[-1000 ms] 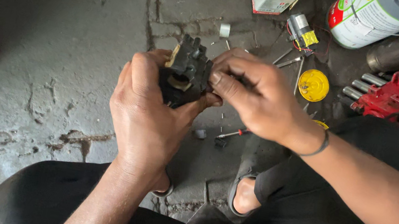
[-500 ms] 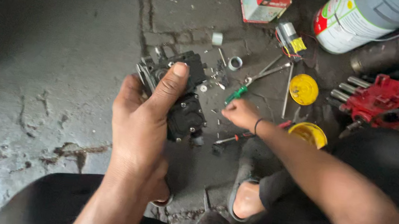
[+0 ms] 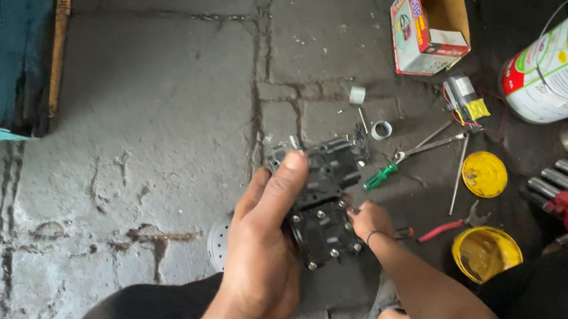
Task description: The person disassembles and reassembles a mechanical component using a screwdriver to remove and replace screws and small metal parts.
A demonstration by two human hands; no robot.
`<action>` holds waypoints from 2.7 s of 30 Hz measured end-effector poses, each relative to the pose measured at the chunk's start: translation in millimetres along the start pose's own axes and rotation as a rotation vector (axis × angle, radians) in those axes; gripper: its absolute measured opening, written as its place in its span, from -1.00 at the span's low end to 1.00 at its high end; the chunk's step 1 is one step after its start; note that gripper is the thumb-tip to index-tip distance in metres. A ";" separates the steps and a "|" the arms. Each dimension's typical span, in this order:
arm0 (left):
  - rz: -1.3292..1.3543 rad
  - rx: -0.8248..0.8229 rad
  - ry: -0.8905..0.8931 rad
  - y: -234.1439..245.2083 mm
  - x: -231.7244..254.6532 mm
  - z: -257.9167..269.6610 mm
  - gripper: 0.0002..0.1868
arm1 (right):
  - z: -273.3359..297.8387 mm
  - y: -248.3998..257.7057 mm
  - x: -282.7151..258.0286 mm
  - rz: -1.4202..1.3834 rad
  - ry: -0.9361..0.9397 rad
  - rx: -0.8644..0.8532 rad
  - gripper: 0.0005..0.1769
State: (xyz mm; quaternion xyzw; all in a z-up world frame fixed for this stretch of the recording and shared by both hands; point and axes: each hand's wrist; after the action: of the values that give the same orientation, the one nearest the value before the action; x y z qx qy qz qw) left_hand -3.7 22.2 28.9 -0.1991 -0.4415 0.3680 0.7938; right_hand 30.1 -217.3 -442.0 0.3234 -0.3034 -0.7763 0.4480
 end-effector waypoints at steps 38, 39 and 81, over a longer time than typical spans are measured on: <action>0.094 0.044 0.061 -7.8 -5.3 -11.4 -0.50 | 21.3 6.0 -5.1 0.348 0.494 0.063 -0.74; 0.099 0.047 0.055 -7.5 -4.7 -11.4 -0.50 | 23.6 10.7 -10.0 0.315 0.404 0.017 -0.73; -0.425 0.066 -0.160 7.3 -31.8 -33.3 -0.66 | 249.9 333.0 -124.0 -0.773 0.963 -0.258 -0.83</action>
State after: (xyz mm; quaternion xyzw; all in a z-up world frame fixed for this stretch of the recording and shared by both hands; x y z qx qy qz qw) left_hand 10.8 3.1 -11.1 -0.0457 -0.5226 0.2212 0.8221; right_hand 51.3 -199.5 -8.5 0.6662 0.1672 -0.6800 0.2567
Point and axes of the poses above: each hand's wrist, its own z-axis away from the middle knuckle, its own y-axis out of the back of the hand, x = y × z, and after that the axes turned 4 degrees about -x, right-handed
